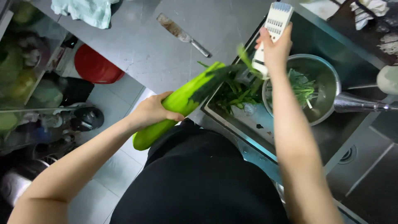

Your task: The recorder peels and prepares a cucumber in a kitchen sink.

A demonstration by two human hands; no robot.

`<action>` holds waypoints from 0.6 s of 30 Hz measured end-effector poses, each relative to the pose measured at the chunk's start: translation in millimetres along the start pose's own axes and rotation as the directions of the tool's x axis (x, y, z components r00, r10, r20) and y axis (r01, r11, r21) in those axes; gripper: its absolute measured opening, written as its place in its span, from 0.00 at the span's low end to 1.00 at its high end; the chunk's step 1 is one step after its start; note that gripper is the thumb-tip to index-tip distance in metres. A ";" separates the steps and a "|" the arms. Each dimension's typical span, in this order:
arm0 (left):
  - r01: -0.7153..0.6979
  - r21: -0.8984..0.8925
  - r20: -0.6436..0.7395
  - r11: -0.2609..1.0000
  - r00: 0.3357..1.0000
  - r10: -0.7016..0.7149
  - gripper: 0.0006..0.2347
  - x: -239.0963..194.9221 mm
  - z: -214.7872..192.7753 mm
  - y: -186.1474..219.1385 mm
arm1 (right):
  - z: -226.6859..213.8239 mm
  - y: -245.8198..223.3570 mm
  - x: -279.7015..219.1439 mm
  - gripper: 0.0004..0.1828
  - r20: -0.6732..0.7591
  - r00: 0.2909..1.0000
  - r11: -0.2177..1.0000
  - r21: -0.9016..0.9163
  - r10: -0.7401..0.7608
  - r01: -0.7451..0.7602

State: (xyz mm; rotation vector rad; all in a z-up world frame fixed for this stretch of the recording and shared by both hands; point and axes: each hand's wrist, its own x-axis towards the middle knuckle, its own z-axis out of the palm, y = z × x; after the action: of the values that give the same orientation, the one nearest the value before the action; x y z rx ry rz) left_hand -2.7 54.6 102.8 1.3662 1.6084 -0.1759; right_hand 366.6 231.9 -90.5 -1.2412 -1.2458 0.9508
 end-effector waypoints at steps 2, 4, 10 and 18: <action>0.005 -0.045 -0.005 0.999 1.000 -0.005 0.43 4.0 -0.7 5.4 | 8.6 -21.9 -5.2 0.22 0.054 0.998 0.999 -0.009 -0.037 0.037; 0.024 -0.231 0.006 0.973 1.000 -0.024 0.40 5.5 -2.8 4.9 | 14.7 -34.5 -10.1 0.19 0.019 0.990 0.990 0.027 -0.138 0.137; -0.004 0.102 -0.156 0.995 0.988 0.020 0.43 4.9 -12.7 9.8 | 13.0 -81.0 -12.4 0.18 -0.146 0.989 0.954 0.291 -0.027 0.069; -0.037 0.283 -0.220 0.958 0.970 0.103 0.43 -7.2 -15.2 23.4 | 2.3 -55.3 -9.5 0.18 -0.214 0.967 0.815 0.580 0.138 0.012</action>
State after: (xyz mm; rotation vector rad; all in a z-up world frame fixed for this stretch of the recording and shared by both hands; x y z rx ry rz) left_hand 6.9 67.9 126.4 1.7106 1.7749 -0.2108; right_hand 356.7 215.5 -37.7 -0.8772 -0.6400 1.0827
